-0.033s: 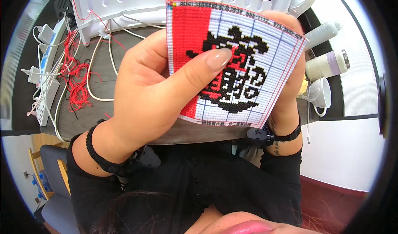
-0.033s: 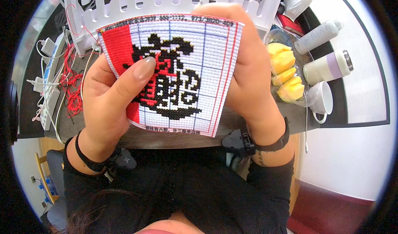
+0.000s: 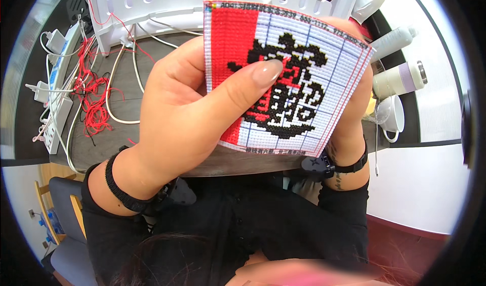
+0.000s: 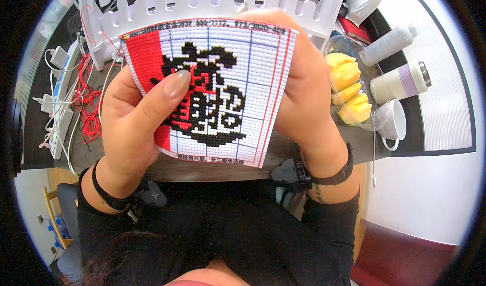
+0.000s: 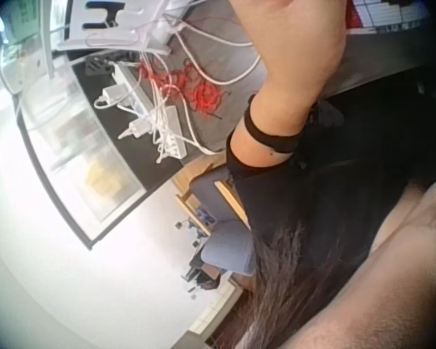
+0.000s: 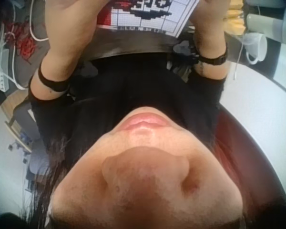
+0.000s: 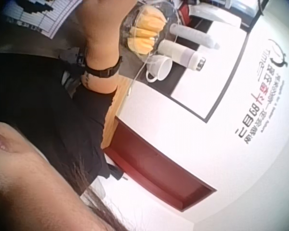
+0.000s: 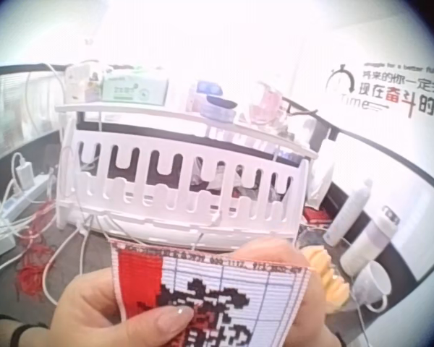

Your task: The recorder is cross-stitching a red, black, and white design on a small piece of Aida cloth using a needle and red thread.

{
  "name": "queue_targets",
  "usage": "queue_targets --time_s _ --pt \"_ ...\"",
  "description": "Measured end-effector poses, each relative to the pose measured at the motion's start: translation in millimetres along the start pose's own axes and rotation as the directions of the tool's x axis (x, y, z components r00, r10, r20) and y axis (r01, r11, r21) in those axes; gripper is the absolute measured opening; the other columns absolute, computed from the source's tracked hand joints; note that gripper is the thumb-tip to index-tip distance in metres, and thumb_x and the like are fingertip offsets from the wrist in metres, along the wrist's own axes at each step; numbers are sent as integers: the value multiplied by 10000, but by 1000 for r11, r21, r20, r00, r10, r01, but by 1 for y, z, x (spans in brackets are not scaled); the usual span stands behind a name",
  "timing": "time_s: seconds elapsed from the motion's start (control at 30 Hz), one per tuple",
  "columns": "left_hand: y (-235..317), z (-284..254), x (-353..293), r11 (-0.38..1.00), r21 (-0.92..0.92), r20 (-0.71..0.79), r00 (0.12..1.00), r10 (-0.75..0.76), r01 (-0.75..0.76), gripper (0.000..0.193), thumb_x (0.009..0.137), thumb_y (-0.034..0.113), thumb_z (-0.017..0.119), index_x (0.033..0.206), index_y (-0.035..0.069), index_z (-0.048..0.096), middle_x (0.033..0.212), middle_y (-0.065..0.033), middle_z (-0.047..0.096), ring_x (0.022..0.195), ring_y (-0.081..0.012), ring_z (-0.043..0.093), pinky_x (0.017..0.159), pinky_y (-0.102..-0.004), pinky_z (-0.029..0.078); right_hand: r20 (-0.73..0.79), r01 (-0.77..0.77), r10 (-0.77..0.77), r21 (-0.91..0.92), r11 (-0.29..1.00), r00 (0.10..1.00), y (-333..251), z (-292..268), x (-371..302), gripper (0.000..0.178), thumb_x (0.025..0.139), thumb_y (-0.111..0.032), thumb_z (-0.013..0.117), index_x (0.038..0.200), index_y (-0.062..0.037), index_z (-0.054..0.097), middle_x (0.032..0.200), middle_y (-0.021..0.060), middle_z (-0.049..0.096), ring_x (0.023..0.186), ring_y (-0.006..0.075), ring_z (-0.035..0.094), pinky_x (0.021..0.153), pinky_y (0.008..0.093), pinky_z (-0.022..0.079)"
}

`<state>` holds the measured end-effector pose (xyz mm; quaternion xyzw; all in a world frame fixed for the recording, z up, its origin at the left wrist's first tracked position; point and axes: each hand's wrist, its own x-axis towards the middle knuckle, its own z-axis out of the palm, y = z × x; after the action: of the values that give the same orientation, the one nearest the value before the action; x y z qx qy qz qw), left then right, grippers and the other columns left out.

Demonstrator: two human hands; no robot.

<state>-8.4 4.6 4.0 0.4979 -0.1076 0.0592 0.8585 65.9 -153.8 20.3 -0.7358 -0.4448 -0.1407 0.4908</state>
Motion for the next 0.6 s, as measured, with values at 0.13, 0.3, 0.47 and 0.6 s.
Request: queue_targets --time_s 0.13,0.3,0.47,0.6 --pt "1 1 0 1000 -9 3 1000 3 -3 198 784 65 534 964 -17 541 898 -95 595 770 -123 574 698 -237 450 21 -130 129 48 990 991 2 -2 -2 350 830 -225 329 1017 55 426 965 152 543 853 177 552 750 274 459" --pt "0 1 0 1000 1 -6 1000 16 -16 200 782 63 535 964 -19 542 893 -98 596 761 -124 576 691 -236 451 33 -159 157 87 983 987 1 0 -2 367 826 -232 304 1022 54 424 952 140 551 834 165 559 742 259 459" --pt "-1 0 0 1000 5 -8 1000 15 -15 203 781 68 537 965 -18 541 889 -98 597 759 -125 576 688 -237 453 26 -152 150 129 980 988 3 2 -3 350 830 -215 318 1024 55 425 952 141 553 840 166 559 742 263 461" --pt "0 1 -1 1000 -9 -9 1000 8 -8 203 779 71 544 964 -13 541 886 -95 597 757 -124 576 685 -237 453 38 -121 117 114 986 992 4 0 -4 354 834 -211 333 1042 61 420 959 149 552 843 171 561 743 268 463"
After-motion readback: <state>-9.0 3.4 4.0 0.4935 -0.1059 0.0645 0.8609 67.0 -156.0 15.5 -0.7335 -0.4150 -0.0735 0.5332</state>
